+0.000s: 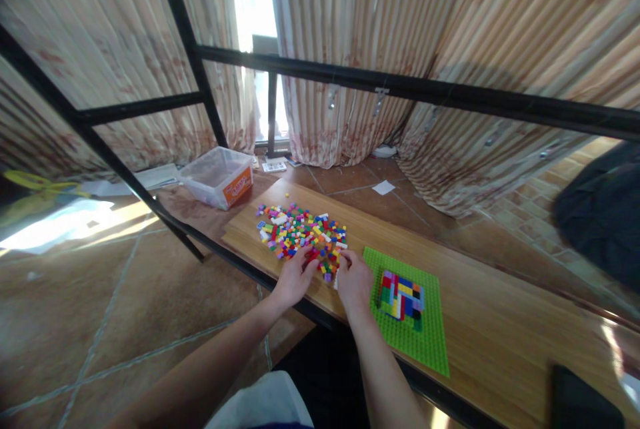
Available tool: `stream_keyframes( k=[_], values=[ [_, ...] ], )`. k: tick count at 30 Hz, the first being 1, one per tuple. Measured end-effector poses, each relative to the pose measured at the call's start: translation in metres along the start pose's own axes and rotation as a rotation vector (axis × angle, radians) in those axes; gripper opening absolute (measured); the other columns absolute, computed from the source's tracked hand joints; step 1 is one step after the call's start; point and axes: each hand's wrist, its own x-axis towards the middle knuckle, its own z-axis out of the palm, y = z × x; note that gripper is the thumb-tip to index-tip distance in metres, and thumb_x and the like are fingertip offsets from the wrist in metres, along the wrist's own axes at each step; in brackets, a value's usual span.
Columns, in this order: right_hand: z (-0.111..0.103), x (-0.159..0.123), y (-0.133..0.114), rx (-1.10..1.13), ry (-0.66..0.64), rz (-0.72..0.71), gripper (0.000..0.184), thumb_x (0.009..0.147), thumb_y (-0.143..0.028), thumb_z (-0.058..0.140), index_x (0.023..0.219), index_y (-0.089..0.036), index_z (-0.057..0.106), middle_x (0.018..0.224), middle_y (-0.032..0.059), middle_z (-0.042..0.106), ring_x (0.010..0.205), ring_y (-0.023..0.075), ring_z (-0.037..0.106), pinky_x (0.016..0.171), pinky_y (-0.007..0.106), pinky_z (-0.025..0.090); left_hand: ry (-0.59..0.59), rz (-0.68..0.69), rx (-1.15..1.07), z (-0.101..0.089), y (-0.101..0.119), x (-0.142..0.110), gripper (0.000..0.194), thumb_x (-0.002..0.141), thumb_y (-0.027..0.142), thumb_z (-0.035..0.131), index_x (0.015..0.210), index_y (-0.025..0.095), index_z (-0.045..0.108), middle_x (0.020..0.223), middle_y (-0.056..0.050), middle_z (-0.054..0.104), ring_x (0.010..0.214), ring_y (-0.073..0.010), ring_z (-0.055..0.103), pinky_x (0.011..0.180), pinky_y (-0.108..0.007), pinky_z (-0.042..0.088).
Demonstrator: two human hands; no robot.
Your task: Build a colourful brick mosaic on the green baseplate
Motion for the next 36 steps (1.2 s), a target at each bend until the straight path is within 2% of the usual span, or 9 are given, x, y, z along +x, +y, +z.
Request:
stream_keyframes(
  k=[4,10,16,20,24,27,28,32,36],
  values=[
    [-0.006,0.021,0.009,-0.164,-0.023,0.010,0.033,0.087,-0.025,0.041,0.102,-0.017,0.070,0.100,0.0118,0.069,0.091,0.0220,0.063,0.079,0.032,0.043,-0.057,0.002,-0.021,-0.002,-0.001,-0.001,0.045,0.088,0.032,0.053,0.130,0.015,0.045,0.075,0.000,0.066,0.066,-0.0161,0.062,0.065,-0.029,0.047],
    [-0.005,0.051,0.011,-0.200,-0.137,-0.021,0.022,0.085,-0.026,0.054,0.094,-0.021,0.074,0.097,0.0087,0.067,0.089,0.0191,0.062,0.078,0.028,0.042,-0.100,0.047,0.025,-0.003,-0.005,0.000,0.041,0.084,0.023,0.055,0.125,0.017,0.050,0.071,0.002,0.063,0.061,-0.0137,0.058,0.061,-0.026,0.044],
    [-0.001,0.057,0.005,-0.191,-0.181,-0.005,0.013,0.082,-0.027,0.062,0.084,-0.020,0.074,0.095,0.0074,0.067,0.085,0.0167,0.061,0.077,0.027,0.041,-0.089,0.066,0.060,-0.004,-0.003,0.002,0.038,0.084,0.022,0.054,0.122,0.016,0.054,0.074,0.000,0.064,0.064,-0.0142,0.060,0.063,-0.025,0.044],
    [-0.005,0.052,-0.002,-0.141,-0.142,0.002,0.013,0.083,-0.025,0.060,0.082,-0.019,0.072,0.095,0.0076,0.068,0.087,0.0165,0.061,0.080,0.026,0.041,-0.098,0.093,0.059,-0.006,-0.003,0.003,0.038,0.084,0.023,0.054,0.121,0.015,0.055,0.079,-0.002,0.067,0.071,-0.0160,0.062,0.066,-0.027,0.046],
    [-0.019,0.026,-0.006,-0.057,-0.050,0.026,0.021,0.090,-0.025,0.050,0.092,-0.018,0.069,0.096,0.0073,0.070,0.090,0.0170,0.062,0.080,0.027,0.043,-0.109,0.101,0.060,-0.006,-0.006,0.005,0.039,0.085,0.024,0.054,0.123,0.015,0.054,0.083,-0.004,0.068,0.074,-0.0169,0.064,0.070,-0.028,0.048],
    [-0.034,-0.012,0.000,0.040,0.008,0.040,0.029,0.093,-0.031,0.042,0.102,-0.018,0.067,0.097,0.0066,0.071,0.088,0.0163,0.065,0.078,0.026,0.046,-0.117,0.110,0.055,-0.005,-0.009,0.006,0.039,0.085,0.026,0.053,0.123,0.015,0.054,0.084,-0.004,0.069,0.074,-0.0170,0.064,0.070,-0.029,0.049],
    [-0.039,-0.027,0.004,0.165,0.068,0.058,0.031,0.093,-0.034,0.043,0.104,-0.017,0.066,0.096,0.0077,0.072,0.087,0.0176,0.065,0.077,0.028,0.048,-0.117,0.116,0.057,-0.005,-0.010,0.006,0.040,0.085,0.027,0.053,0.123,0.015,0.054,0.084,-0.004,0.069,0.074,-0.0171,0.064,0.070,-0.029,0.049],
    [-0.061,-0.086,0.036,0.414,0.153,0.230,0.041,0.088,-0.046,0.049,0.109,-0.017,0.067,0.100,0.0103,0.072,0.088,0.0214,0.067,0.080,0.034,0.051,-0.110,0.124,0.074,-0.004,-0.012,0.007,0.041,0.085,0.029,0.053,0.123,0.014,0.054,0.082,-0.004,0.068,0.074,-0.0174,0.064,0.070,-0.029,0.049],
    [-0.085,-0.120,0.079,0.527,0.274,0.431,0.051,0.081,-0.056,0.054,0.106,-0.014,0.068,0.086,0.0116,0.073,0.075,0.0218,0.068,0.071,0.034,0.053,-0.109,0.120,0.095,-0.004,-0.010,0.008,0.041,0.085,0.030,0.053,0.122,0.014,0.055,0.080,-0.004,0.068,0.072,-0.0177,0.064,0.071,-0.029,0.049]
  ],
)
